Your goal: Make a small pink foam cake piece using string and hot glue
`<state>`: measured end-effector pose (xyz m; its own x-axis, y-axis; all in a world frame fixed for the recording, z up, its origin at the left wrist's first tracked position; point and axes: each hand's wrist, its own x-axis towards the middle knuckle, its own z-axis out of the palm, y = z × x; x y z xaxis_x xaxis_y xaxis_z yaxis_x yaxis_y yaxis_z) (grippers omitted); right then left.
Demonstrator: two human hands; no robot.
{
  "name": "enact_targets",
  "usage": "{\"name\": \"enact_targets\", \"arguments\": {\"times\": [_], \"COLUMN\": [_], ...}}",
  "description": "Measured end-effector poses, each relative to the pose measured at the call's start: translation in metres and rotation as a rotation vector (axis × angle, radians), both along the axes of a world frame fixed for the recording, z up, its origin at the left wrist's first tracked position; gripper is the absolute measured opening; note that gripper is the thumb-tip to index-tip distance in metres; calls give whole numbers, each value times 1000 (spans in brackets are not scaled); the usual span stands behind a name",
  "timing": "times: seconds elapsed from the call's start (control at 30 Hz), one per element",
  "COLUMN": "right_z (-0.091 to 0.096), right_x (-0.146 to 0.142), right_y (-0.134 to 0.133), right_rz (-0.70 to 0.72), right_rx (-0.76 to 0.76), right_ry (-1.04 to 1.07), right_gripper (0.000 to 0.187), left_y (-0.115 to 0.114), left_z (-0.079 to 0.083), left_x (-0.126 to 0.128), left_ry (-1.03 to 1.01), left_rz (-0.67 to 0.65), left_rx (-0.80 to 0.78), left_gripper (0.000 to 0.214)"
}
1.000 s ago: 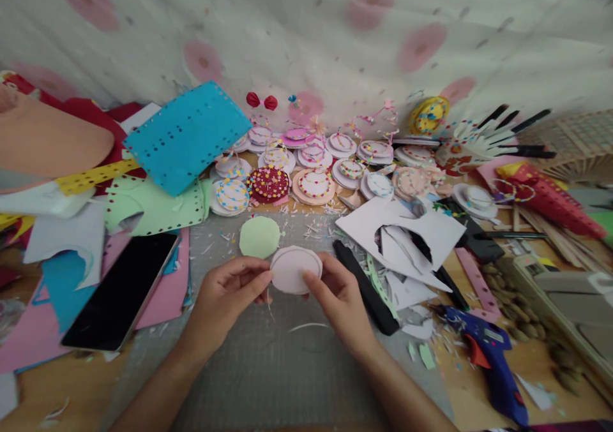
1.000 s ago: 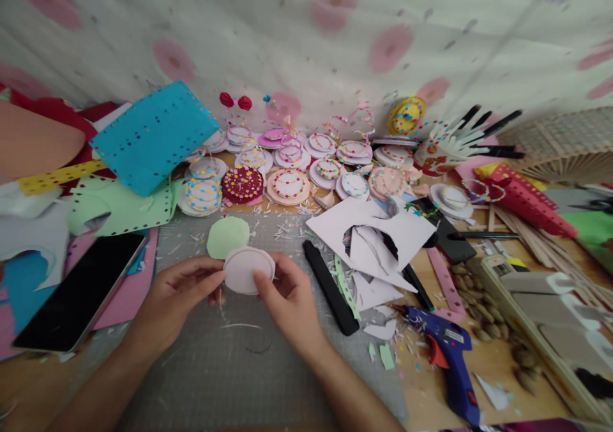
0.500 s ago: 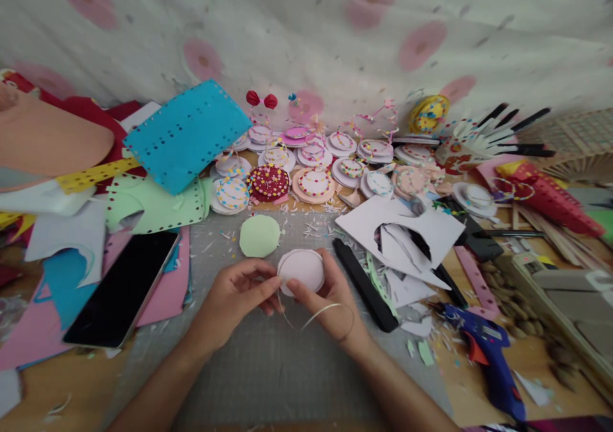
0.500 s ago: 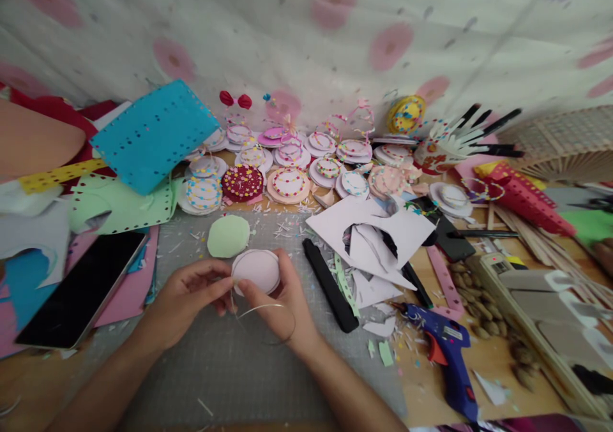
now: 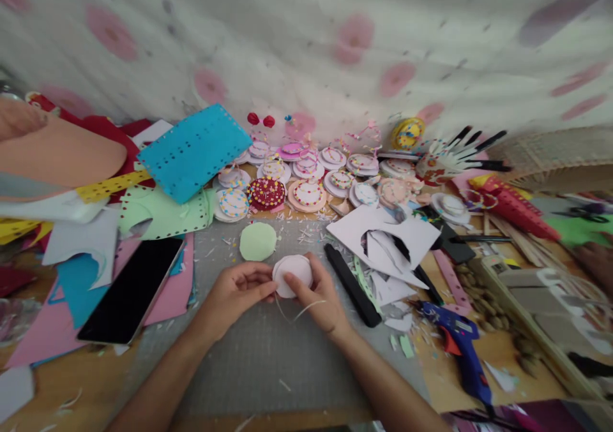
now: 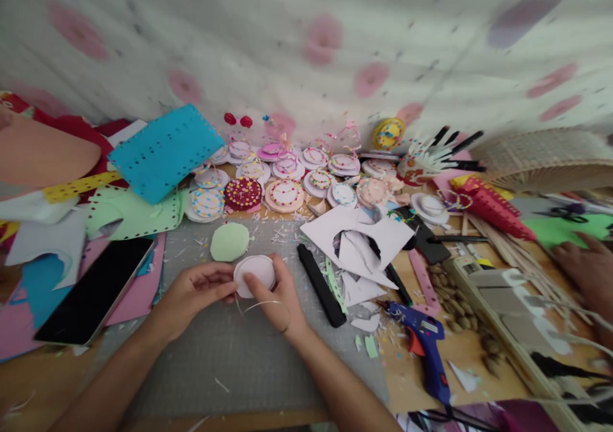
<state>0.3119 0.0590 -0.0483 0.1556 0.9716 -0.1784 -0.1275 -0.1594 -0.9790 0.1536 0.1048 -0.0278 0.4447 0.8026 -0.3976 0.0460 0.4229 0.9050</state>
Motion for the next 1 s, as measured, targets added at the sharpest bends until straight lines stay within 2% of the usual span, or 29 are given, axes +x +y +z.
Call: {"name": "enact_targets", "arguments": {"times": [0.13,0.3,0.47,0.63,0.83,1.0], "right_z": [9,20,20,20,25,18], "right_x": [7,14,10,2,0,-2], "right_y": [0,-12,-34,-52,-59,-58], "right_rz": [76,125,172,162,139,103], "right_rx": [24,47,-1,-55,-48,-31], "right_ry": [24,12,37,66,104,179], "right_gripper": [39,31,28,23,19,20], "left_y": [-5,-30,-56,-73,-80,-77], "left_z": [5,7,17,26,27,24], "left_x": [-3,-10,-15,-13,-8,-7], "left_ry": [21,27,97,138,97,59], "left_rz": [23,-6,-25,-3,-13,-15], "left_rx": [66,138,200,235,187,121], "left_gripper": [32,26,21,16,15,17]}}
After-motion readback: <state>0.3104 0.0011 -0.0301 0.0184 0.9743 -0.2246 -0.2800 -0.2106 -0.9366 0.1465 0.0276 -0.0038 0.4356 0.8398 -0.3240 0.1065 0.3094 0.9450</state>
